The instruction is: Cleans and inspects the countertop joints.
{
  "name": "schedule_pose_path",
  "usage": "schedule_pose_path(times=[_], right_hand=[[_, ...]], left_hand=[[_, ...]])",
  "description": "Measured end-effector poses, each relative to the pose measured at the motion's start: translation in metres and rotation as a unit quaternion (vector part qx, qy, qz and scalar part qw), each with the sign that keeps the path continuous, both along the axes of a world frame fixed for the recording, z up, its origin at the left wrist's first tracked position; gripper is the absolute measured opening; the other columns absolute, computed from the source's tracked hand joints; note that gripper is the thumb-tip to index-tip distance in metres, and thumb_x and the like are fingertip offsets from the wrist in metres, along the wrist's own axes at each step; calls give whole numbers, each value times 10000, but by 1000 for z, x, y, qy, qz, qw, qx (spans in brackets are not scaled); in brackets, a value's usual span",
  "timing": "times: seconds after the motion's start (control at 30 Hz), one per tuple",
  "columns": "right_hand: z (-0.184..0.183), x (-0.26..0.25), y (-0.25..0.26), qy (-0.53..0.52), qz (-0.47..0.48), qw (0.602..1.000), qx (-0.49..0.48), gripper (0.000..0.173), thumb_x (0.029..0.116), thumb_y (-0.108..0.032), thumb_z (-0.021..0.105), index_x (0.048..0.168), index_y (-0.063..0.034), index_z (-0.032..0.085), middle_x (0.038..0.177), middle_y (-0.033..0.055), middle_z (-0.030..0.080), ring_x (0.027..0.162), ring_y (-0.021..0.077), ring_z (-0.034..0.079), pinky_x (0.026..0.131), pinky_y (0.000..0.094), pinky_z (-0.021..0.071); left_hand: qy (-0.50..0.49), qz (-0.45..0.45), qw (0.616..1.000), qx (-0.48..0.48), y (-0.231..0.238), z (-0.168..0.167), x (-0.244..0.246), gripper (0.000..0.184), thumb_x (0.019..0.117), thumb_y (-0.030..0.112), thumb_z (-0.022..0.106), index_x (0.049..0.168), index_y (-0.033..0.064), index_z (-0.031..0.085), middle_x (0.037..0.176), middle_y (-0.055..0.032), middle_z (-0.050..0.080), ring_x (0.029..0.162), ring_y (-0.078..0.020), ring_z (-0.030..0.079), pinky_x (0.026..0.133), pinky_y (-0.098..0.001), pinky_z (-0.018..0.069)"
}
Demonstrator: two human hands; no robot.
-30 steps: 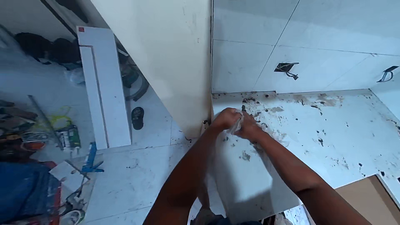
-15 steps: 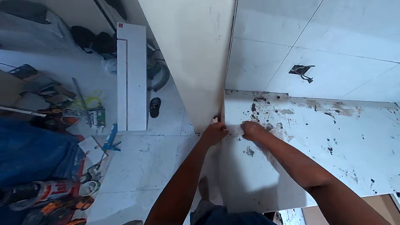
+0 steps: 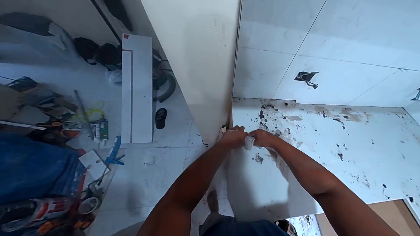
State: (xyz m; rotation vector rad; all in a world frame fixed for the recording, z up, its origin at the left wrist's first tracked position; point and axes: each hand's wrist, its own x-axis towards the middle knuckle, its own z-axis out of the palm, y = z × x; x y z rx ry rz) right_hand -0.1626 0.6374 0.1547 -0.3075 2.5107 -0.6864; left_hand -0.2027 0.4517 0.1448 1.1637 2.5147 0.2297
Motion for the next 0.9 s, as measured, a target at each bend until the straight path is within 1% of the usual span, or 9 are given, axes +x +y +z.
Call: schedule_pose_path(times=[0.13, 0.27, 0.3, 0.4, 0.5, 0.57, 0.7, 0.83, 0.9], right_hand=[[-4, 3, 9, -21, -11, 997, -71, 184, 951, -91, 690, 1106, 5, 716, 1058, 193, 710, 996, 300, 675, 928, 538, 522], [-14, 8, 11, 25, -42, 993, -109, 206, 925, -80, 706, 1109, 13, 715, 1226, 164, 673, 1138, 280, 642, 1019, 510, 502], [-13, 11, 10, 29, -63, 991, -114, 215, 929, -70, 695, 1127, 14, 711, 1219, 171, 679, 1122, 283, 651, 1008, 510, 510], [-12, 20, 5, 33, -114, 983, -137, 199, 958, -99, 674, 1130, -5, 706, 1029, 190, 713, 935, 287, 687, 887, 526, 547], [-17, 19, 7, 60, -86, 985, -140, 190, 970, -106, 683, 1115, 15, 699, 1036, 206, 713, 985, 319, 688, 933, 547, 534], [-16, 17, 5, 71, -48, 989, -121, 216, 975, -84, 668, 1153, 40, 677, 1076, 232, 707, 1033, 351, 688, 966, 556, 528], [-10, 22, 3, 62, 3, 989, -137, 257, 1003, -85, 620, 1214, 57, 656, 1149, 231, 702, 1106, 327, 679, 1022, 514, 513], [-5, 26, 12, 40, 24, 994, -100, 341, 971, -110, 674, 1291, 1, 632, 1165, 220, 703, 1120, 351, 676, 1018, 564, 507], [-4, 27, 11, 39, 39, 994, -99, 512, 936, -161, 740, 1412, -55, 582, 1244, 195, 696, 1176, 333, 665, 1059, 571, 490]], left_hand=[[22, -20, 1000, 10, 2, -5, 4, 240, 960, 114, 649, 1188, 118, 720, 1231, -118, 654, 1212, -352, 582, 951, -566, 507], [13, -58, 998, 18, 4, -5, -4, 225, 953, 87, 658, 1169, 82, 718, 1197, -110, 671, 1204, -338, 586, 970, -546, 507], [6, -64, 998, 20, 3, -4, -6, 224, 954, 88, 662, 1172, 76, 715, 1190, -113, 681, 1202, -340, 595, 975, -550, 509], [-23, -78, 997, 15, 1, 2, -9, 239, 954, 77, 660, 1187, 57, 710, 1151, -152, 701, 1166, -365, 624, 974, -579, 504], [-81, -87, 993, 5, 3, 16, -9, 227, 955, 40, 648, 1175, -6, 681, 1100, -215, 706, 1082, -397, 667, 950, -607, 503], [-123, -82, 989, 15, 2, 17, -9, 210, 961, 43, 649, 1157, -27, 674, 1094, -222, 701, 1062, -388, 671, 951, -599, 502], [-216, -44, 975, 36, -5, 14, -12, 184, 974, 52, 639, 1130, -44, 662, 1065, -214, 686, 1012, -345, 666, 931, -558, 512], [-284, 3, 956, 67, -18, 8, -11, 157, 1013, 121, 606, 1052, -26, 645, 934, -170, 668, 870, -275, 650, 829, -509, 520], [-328, 26, 940, 86, -23, 8, -10, 182, 1032, 144, 590, 1103, -12, 648, 925, -133, 672, 826, -213, 649, 802, -442, 546]])
